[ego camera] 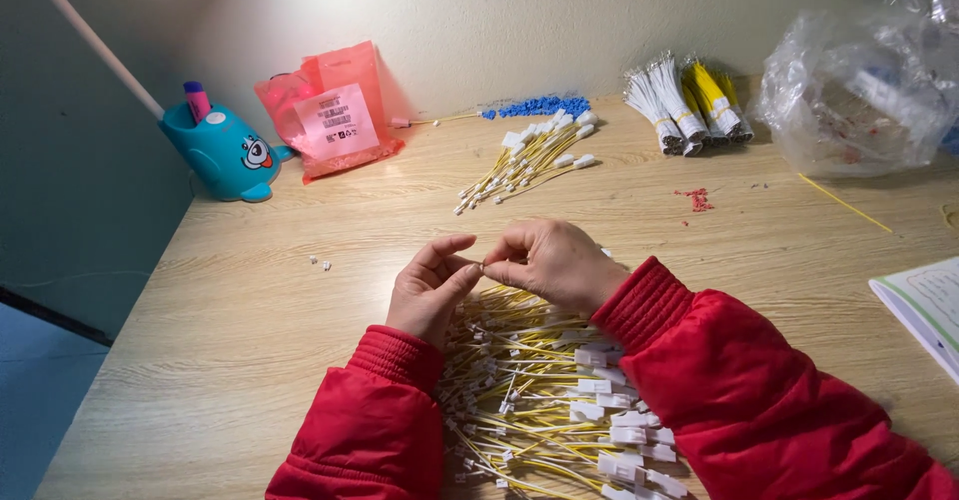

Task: The person assembles wire harnesses by inserting small red plastic connectors onto yellow wires with white ends. They repeatedly pick up a wire, slide a connector onto it, and place the finished piece on the table. The workspace includes bundles of wires, loose connectors, and packaging materials.

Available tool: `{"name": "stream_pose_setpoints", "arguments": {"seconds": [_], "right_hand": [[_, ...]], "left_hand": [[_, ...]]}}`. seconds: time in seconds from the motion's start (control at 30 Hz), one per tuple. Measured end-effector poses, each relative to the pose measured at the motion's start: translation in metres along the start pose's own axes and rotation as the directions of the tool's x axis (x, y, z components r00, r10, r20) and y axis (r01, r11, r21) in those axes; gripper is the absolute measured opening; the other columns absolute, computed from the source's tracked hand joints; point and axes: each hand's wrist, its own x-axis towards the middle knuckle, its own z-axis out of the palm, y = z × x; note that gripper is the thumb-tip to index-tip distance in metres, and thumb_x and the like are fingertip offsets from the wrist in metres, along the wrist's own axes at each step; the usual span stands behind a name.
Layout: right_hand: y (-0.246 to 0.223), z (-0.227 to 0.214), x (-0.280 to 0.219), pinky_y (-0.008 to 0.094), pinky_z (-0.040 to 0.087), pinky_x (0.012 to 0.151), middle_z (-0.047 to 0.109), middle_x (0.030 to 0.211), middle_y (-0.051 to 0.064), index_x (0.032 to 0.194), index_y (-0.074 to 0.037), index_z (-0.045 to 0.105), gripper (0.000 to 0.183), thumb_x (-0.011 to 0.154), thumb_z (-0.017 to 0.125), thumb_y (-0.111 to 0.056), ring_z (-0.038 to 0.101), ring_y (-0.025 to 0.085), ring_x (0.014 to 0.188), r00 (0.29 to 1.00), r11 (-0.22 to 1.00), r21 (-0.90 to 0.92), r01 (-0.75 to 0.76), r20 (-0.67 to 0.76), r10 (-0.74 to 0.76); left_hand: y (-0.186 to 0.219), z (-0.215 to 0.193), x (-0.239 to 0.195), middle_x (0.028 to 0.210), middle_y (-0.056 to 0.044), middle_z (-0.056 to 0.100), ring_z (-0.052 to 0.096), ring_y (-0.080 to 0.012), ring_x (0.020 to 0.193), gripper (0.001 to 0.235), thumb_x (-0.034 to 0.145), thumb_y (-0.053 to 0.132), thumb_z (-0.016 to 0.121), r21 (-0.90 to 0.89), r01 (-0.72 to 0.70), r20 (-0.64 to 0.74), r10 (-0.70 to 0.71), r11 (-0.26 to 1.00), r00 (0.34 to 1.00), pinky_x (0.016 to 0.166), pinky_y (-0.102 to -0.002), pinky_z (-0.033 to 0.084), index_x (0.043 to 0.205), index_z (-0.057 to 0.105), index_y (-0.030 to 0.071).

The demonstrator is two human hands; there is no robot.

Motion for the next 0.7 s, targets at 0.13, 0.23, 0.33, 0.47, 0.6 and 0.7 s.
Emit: {"name": "stream_pose_setpoints", "arguments": {"seconds": [0.13,0.23,0.33,0.47,0.6,0.7], "right_hand": [[0.019,-0.027,0.008,0.028,0.049,0.074,0.071,0.074,0.000,0.095,-0.014,0.078,0.017,0.084,0.067,-0.022,0.056,0.010,0.077,0.984,0.985,0.138,-0.106,0.155,0.085],[0.075,-0.050,0.040,0.045,0.048,0.094,0.070,0.106,0.013,0.111,-0.018,0.072,0.027,0.090,0.061,-0.032,0.063,0.034,0.106,0.992,0.957,-0.287,-0.048,-0.129,0.011],[0.154,-0.065,0.088,0.040,0.043,0.104,0.057,0.128,0.005,0.128,-0.020,0.060,0.037,0.093,0.055,-0.031,0.055,0.027,0.122,0.958,0.865,-0.464,-0.191,-0.282,0.061],[0.182,-0.066,0.114,0.042,0.039,0.108,0.053,0.136,0.008,0.137,-0.018,0.052,0.045,0.093,0.052,-0.028,0.051,0.027,0.128,0.958,0.850,-0.467,-0.246,-0.252,0.139],[0.181,-0.064,0.108,0.044,0.039,0.108,0.062,0.124,0.011,0.135,-0.017,0.055,0.045,0.091,0.052,-0.026,0.057,0.031,0.121,0.966,0.830,-0.519,-0.206,-0.243,0.088],[0.186,-0.058,0.111,0.042,0.046,0.099,0.068,0.108,0.009,0.122,-0.017,0.065,0.039,0.084,0.066,-0.027,0.063,0.030,0.110,0.951,0.796,-0.592,-0.127,-0.301,-0.072]], "left_hand": [[-0.005,-0.005,0.002,0.078,-0.014,0.071,0.059,-0.0067,0.064,0.031,0.081,-0.001,0.073,-0.013,0.052,-0.021,-0.053,0.999,0.998,0.056,-0.016,0.047,0.112,0.069,0.001],[-0.004,-0.006,-0.002,0.073,-0.017,0.067,0.055,-0.0097,0.058,0.023,0.081,-0.004,0.068,-0.059,0.121,-0.075,-0.126,0.991,0.989,0.050,-0.020,0.046,0.104,0.072,-0.004],[-0.001,-0.002,0.001,0.078,-0.016,0.068,0.059,-0.0121,0.067,0.018,0.079,0.001,0.068,0.020,0.168,-0.120,-0.165,0.986,0.979,0.058,-0.024,0.051,0.095,0.075,-0.002],[0.005,0.003,0.000,0.081,-0.015,0.067,0.061,-0.0131,0.070,0.020,0.079,0.005,0.068,-0.014,0.197,-0.151,-0.197,0.980,0.969,0.062,-0.026,0.053,0.097,0.075,-0.001],[-0.003,-0.003,0.005,0.084,-0.014,0.071,0.063,-0.0135,0.079,0.021,0.080,0.006,0.071,0.064,0.168,-0.124,-0.159,0.984,0.979,0.071,-0.026,0.055,0.101,0.076,0.003],[-0.007,-0.005,0.007,0.086,-0.013,0.073,0.066,-0.0150,0.085,0.023,0.081,0.004,0.070,0.091,0.147,-0.109,-0.137,0.985,0.985,0.080,-0.029,0.055,0.104,0.075,0.003]]}}
